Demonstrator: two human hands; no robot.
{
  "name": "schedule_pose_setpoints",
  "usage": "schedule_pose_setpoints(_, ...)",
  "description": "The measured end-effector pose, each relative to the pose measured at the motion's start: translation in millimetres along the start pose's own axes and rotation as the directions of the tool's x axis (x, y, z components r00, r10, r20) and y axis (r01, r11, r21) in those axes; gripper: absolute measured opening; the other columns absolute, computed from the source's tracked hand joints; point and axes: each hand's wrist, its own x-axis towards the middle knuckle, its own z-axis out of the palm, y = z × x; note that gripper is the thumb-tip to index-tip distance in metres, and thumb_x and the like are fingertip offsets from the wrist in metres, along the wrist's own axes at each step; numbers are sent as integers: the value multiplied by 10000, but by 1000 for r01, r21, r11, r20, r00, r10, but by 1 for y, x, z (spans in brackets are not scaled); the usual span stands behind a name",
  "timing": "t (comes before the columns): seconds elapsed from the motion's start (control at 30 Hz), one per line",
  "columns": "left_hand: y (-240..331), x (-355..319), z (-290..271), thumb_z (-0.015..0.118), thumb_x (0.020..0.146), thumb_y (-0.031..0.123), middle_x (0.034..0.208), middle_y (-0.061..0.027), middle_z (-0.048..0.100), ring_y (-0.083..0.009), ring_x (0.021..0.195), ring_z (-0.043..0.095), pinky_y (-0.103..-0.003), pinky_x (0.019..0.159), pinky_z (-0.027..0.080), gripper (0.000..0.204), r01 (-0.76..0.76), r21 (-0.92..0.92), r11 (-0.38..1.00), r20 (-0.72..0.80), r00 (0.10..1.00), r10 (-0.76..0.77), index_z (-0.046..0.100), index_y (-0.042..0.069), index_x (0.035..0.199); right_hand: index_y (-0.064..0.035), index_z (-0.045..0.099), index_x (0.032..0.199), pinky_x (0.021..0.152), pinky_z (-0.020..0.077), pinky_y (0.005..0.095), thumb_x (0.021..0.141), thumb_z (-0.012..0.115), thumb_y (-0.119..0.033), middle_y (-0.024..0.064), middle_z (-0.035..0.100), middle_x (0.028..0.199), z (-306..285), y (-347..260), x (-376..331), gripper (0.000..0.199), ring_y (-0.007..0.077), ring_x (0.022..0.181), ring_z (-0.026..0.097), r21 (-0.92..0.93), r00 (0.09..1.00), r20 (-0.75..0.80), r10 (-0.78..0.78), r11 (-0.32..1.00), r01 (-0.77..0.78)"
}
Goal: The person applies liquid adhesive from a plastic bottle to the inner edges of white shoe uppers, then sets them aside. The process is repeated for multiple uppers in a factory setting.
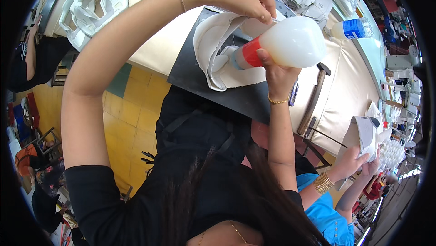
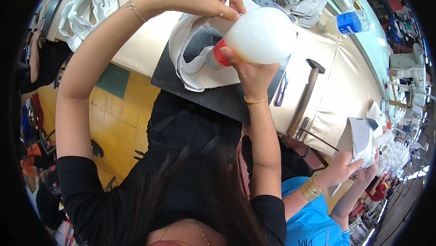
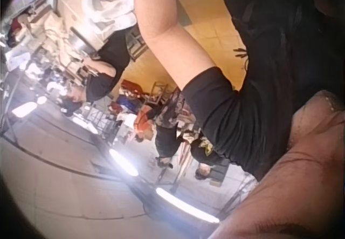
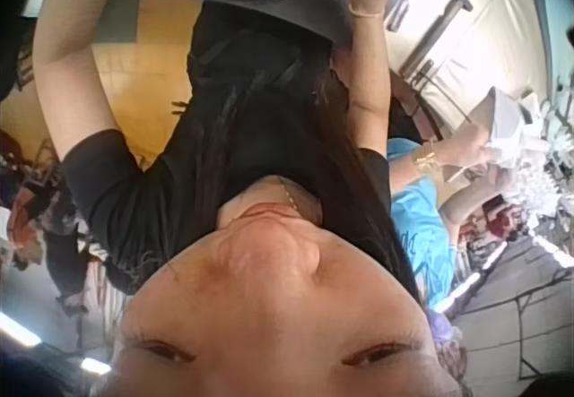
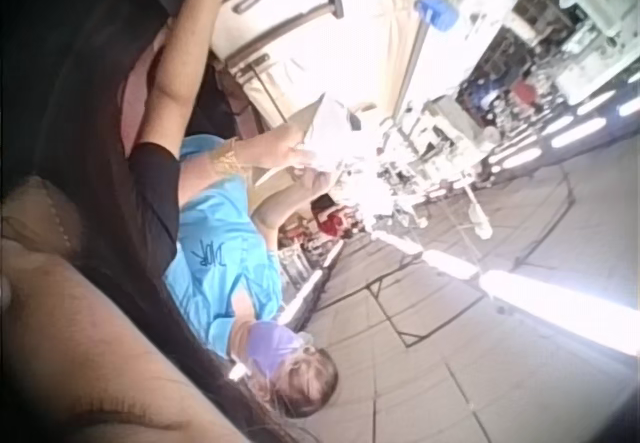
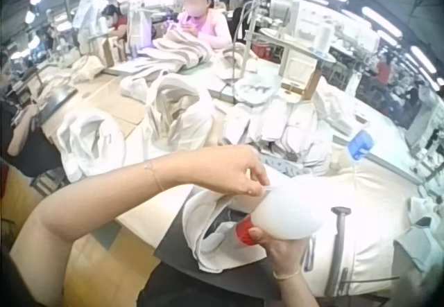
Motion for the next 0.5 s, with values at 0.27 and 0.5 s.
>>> schedule_pose_setpoints(0.27, 25, -21, -11, 541, 801, 166, 771, -207, 666, -235, 641, 639, -331, 609, 498, 310, 36, -104, 994, 44, 999, -31, 654, -36, 1007, -3, 672, 936, 707, 531, 294, 628, 858, -303, 75, 701, 856, 4, -18, 5, 469, 179, 790, 675, -3, 980, 201, -6, 1000, 7)
schedule_pose_setpoints(0.5, 0, -21, 5, 541, 832, 178, 816, -204, 672, -227, 708, 648, -322, 654, 498, 295, 3, -94, 996, -71, 997, -10, 652, -36, 1003, 11, 666, 954, 730, 533, 306, 627, 859, -271, 90, 701, 880, -1, -24, 2, 473, 183, 803, 675, 39, 938, 338, 75, 995, -94)
